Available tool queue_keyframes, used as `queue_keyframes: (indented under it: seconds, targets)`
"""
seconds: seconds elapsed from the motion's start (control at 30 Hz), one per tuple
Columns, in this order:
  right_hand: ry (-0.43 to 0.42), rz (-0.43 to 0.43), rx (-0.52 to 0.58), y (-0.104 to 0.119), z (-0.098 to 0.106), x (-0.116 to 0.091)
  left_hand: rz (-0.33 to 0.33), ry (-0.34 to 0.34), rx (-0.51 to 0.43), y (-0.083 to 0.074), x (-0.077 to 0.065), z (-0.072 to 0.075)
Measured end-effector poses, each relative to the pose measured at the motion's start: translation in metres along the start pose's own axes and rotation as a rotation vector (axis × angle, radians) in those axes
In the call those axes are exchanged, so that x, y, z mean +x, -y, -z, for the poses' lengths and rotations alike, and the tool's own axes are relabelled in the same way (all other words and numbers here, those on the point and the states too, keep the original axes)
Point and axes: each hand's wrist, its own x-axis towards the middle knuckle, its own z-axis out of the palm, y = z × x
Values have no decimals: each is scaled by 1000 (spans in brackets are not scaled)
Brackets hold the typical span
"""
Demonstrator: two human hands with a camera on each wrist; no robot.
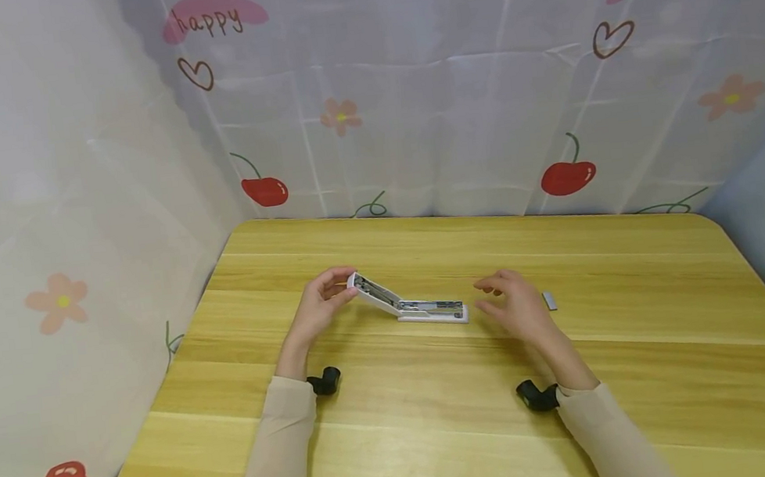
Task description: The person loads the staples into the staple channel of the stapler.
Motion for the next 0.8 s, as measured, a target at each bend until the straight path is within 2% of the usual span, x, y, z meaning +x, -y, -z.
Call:
queue_keyframes:
  seconds: [0.27,0.53,0.8]
  targets:
    - [-78,-47,7,-20,18,-11,3,1,-5,0,0,0]
    - [-168,-17,3,-35,30,-18,-4,2,-1,2,1,1]
    - [-204,-30,-4,-44,35,-24,-3,7,-12,2,1,1]
